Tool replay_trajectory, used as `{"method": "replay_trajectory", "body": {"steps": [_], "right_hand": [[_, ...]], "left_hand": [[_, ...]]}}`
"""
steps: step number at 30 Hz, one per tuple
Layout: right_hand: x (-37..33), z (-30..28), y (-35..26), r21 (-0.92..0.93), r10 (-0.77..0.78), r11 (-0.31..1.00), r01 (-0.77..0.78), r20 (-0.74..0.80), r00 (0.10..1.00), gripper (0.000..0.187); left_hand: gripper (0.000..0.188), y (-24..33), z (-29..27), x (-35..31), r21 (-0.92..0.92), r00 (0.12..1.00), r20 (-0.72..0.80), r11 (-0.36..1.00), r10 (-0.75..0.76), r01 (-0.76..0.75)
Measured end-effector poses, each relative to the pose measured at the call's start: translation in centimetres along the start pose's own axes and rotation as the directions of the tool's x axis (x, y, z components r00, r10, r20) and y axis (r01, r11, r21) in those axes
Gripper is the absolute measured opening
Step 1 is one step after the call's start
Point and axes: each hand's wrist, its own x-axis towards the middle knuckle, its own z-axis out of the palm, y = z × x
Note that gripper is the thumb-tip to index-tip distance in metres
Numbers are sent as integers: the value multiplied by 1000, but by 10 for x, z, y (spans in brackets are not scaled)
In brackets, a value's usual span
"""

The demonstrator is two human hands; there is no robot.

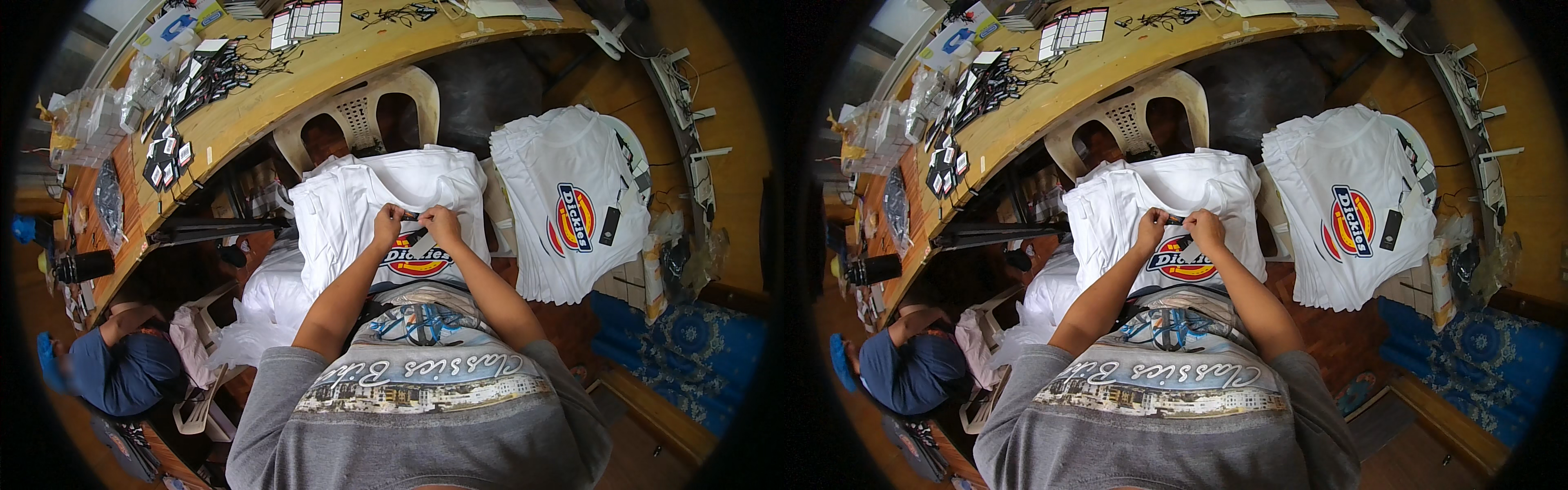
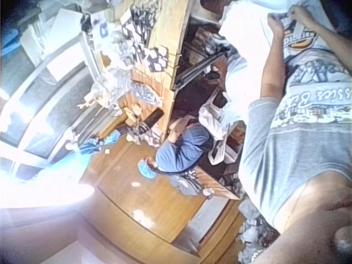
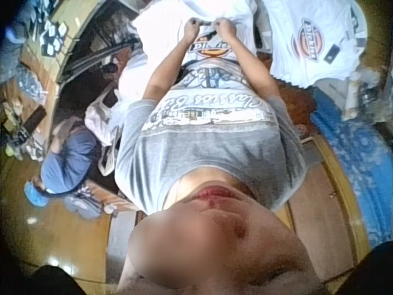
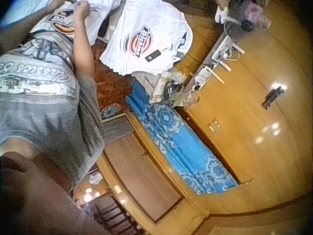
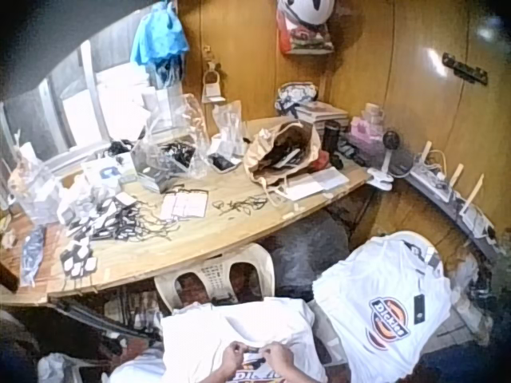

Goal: The person attaches tags to a stack of white t-shirts on a table. They pick up tags from a pile, thread them through the neck of the shirts, and place the tagged shirts onto a separate stack.

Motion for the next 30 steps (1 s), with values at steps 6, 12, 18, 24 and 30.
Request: {"method": "replay_trajectory", "body": {"steps": [6, 12, 18, 24, 30], "right_hand": [[7, 14, 21, 183, 51, 981, -61, 56, 997, 10], [7, 11, 19, 175, 150, 973, -151, 20, 988, 11], [6, 11, 17, 298, -19, 954, 27, -29, 999, 12], [5, 16, 24, 205, -43, 978, 48, -29, 999, 12], [0, 8, 0, 289, 20, 955, -60, 138, 990, 24]], "left_hand": [[10, -3, 1, -1, 50, 999, 50, 999, 1, -4], [8, -4, 0, -1, -284, 989, 122, 951, -88, 120], [9, 0, -1, -4, -145, 987, 129, 982, -100, 119], [9, 3, 0, -6, -400, 975, 172, 894, -142, 200], [11, -5, -3, -4, -360, 980, 158, 918, -117, 168]]}}
